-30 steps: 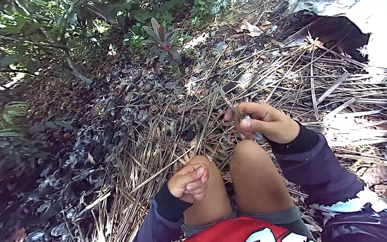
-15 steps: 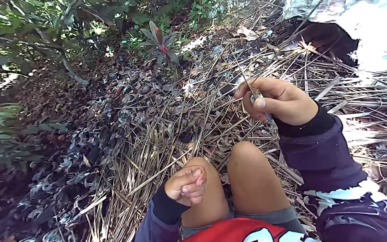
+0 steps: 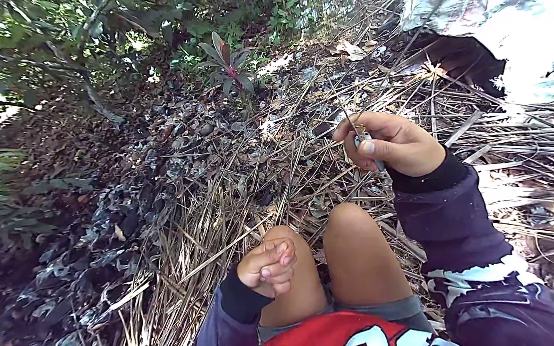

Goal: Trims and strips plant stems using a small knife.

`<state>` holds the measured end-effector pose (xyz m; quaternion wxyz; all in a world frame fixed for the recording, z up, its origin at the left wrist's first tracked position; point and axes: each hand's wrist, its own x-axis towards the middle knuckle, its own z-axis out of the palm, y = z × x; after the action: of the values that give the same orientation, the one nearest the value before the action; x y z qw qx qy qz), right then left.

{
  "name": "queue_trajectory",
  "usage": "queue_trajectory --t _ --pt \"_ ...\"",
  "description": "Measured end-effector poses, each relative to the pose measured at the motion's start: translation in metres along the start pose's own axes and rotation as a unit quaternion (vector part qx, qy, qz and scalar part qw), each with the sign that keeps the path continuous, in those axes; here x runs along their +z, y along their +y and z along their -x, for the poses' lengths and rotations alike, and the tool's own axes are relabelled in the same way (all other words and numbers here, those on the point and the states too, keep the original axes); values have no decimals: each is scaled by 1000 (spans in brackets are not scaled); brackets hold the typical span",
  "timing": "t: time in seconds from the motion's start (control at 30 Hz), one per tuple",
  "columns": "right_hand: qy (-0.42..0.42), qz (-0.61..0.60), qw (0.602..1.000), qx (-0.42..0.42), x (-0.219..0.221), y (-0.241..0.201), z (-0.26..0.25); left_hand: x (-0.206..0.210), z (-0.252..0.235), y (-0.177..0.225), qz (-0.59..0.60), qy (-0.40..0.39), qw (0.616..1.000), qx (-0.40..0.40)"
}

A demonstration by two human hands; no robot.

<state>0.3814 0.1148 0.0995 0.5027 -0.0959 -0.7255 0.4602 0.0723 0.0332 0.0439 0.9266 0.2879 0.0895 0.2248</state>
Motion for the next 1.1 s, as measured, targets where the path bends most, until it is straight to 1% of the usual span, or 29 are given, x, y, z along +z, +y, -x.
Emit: queue_trajectory --t 0.07,0.2,0.23,0.3,0.33,0.37,0.4,0.47,0.5,0.53,0.57,0.63,0.67,0.7,0.73,0.8,0.83,0.87,0.93,0.97,1.0,1.03,1.1 --pt "16 -8 1000 -6 -7 0 0 -2 1 -1 3 8 1000 -2" --pt "142 26 988 -59 -55 -23 6 -12 11 -10 22 50 999 -1" --pt "163 36 984 -59 -64 -28 9 -13 13 -10 21 53 998 5" --pt "191 48 980 -17 -59 -34 13 -11 11 -8 5 62 998 17" --pt "190 57 980 22 -44 -32 14 -9 8 -6 -6 65 998 22" --pt "175 49 981 61 -23 -27 16 -8 4 -4 -19 67 997 26" --pt "142 23 984 101 3 -16 21 -7 1 -2 -37 74 996 28" --pt "35 -65 981 178 52 10 34 -6 -4 1 -97 94 990 39" --pt "-12 -106 973 205 69 20 36 -4 -4 3 -152 109 981 48" --pt "-34 -136 967 212 78 27 36 -2 -2 4 -223 130 964 62" --pt "-35 -156 966 203 77 29 33 3 2 3 -304 161 936 79" --pt "-2 -190 971 142 53 25 24 8 20 -1 -447 219 859 121" --pt "20 -205 972 111 33 20 20 5 34 -5 -518 244 808 141" --pt "56 -212 971 93 13 12 18 -2 53 -9 -590 263 748 152" --pt "99 -206 970 83 -5 3 17 -11 74 -14 -653 274 690 151" --pt "181 -188 964 54 -34 -12 17 -34 119 -30 -736 293 598 124" --pt "209 -189 959 36 -43 -16 16 -46 138 -38 -756 315 563 111" --pt "227 -187 956 26 -46 -16 15 -53 155 -42 -759 350 539 104" --pt "250 -123 959 58 -27 -5 9 -51 172 -33 -739 433 502 115" --pt "227 -100 965 89 -6 7 6 -42 172 -21 -736 462 478 126" --pt "174 -92 973 124 21 23 4 -31 168 -8 -738 479 457 135" --pt "97 -92 978 162 52 37 1 -20 161 4 -744 483 441 140" --pt "-53 -94 969 221 116 54 -10 -5 142 20 -762 462 431 142"
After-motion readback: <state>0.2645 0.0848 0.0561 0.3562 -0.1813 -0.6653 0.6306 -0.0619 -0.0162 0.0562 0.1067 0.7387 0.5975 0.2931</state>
